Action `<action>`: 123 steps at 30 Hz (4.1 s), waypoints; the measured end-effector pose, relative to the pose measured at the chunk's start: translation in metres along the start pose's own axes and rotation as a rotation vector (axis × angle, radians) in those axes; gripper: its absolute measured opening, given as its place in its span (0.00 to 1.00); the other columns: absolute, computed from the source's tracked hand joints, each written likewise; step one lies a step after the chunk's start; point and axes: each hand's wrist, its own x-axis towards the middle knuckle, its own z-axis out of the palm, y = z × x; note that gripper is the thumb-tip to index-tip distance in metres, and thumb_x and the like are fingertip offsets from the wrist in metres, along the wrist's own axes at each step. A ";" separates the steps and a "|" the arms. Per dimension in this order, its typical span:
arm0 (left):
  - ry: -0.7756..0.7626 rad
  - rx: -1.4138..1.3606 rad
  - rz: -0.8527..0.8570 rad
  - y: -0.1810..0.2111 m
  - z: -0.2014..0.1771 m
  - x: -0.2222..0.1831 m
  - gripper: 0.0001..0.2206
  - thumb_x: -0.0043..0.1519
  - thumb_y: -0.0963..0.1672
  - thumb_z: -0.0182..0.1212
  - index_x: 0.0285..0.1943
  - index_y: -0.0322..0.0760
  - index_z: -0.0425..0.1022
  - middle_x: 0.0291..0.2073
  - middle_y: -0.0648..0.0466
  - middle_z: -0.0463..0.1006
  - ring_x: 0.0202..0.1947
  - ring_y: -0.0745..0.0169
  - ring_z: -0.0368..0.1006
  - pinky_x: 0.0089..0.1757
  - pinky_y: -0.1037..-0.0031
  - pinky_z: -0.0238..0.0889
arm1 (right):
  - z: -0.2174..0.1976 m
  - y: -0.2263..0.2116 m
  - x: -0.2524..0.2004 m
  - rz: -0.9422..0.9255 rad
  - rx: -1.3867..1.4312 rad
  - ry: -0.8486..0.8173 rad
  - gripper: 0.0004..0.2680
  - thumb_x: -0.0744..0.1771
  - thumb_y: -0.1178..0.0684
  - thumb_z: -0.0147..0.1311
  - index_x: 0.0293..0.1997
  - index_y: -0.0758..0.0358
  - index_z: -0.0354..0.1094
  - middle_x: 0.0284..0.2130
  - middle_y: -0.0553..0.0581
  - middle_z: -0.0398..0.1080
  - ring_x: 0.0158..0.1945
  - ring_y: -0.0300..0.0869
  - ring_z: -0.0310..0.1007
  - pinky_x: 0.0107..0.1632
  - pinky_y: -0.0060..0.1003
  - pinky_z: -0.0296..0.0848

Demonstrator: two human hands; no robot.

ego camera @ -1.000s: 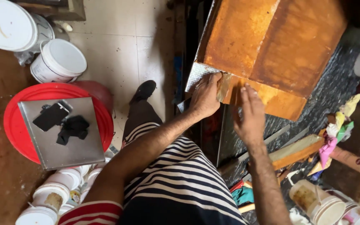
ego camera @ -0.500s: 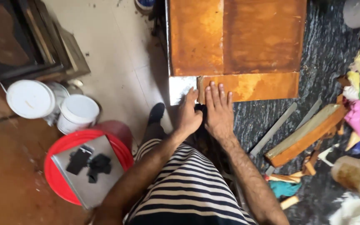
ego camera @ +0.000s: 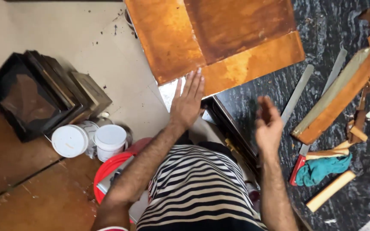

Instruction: The recorder is slicing large sections of cake sponge into rectangular pieces and squares on a work table.

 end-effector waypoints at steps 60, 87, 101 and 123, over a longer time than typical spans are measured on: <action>0.365 -1.308 -0.622 0.042 0.081 -0.084 0.15 0.71 0.48 0.55 0.58 0.31 0.68 0.44 0.51 0.74 0.43 0.65 0.70 0.45 0.73 0.65 | -0.125 0.062 -0.191 0.565 -0.337 0.691 0.17 0.67 0.56 0.54 0.64 0.64 0.63 0.35 0.64 0.72 0.31 0.50 0.74 0.36 0.44 0.72; 0.033 -0.394 -0.161 0.279 0.123 0.021 0.46 0.51 0.40 0.71 0.79 0.33 0.47 0.62 0.35 0.72 0.59 0.35 0.71 0.56 0.59 0.65 | -0.179 0.116 -0.118 0.074 -1.038 0.408 0.19 0.61 0.60 0.57 0.55 0.38 0.76 0.55 0.51 0.69 0.51 0.53 0.64 0.50 0.51 0.62; -0.004 -0.310 -0.062 0.300 0.153 0.082 0.45 0.57 0.41 0.69 0.82 0.35 0.41 0.71 0.35 0.63 0.63 0.32 0.68 0.56 0.55 0.66 | -0.191 0.117 -0.095 0.097 -1.035 0.483 0.17 0.66 0.63 0.56 0.58 0.42 0.77 0.50 0.54 0.70 0.46 0.53 0.64 0.46 0.50 0.63; -0.033 -0.840 0.161 0.267 0.190 0.098 0.35 0.71 0.46 0.57 0.82 0.30 0.40 0.81 0.36 0.38 0.82 0.42 0.34 0.74 0.59 0.34 | -0.233 0.046 -0.147 0.462 0.217 0.531 0.20 0.72 0.52 0.38 0.76 0.59 0.41 0.31 0.54 0.69 0.23 0.38 0.67 0.24 0.36 0.70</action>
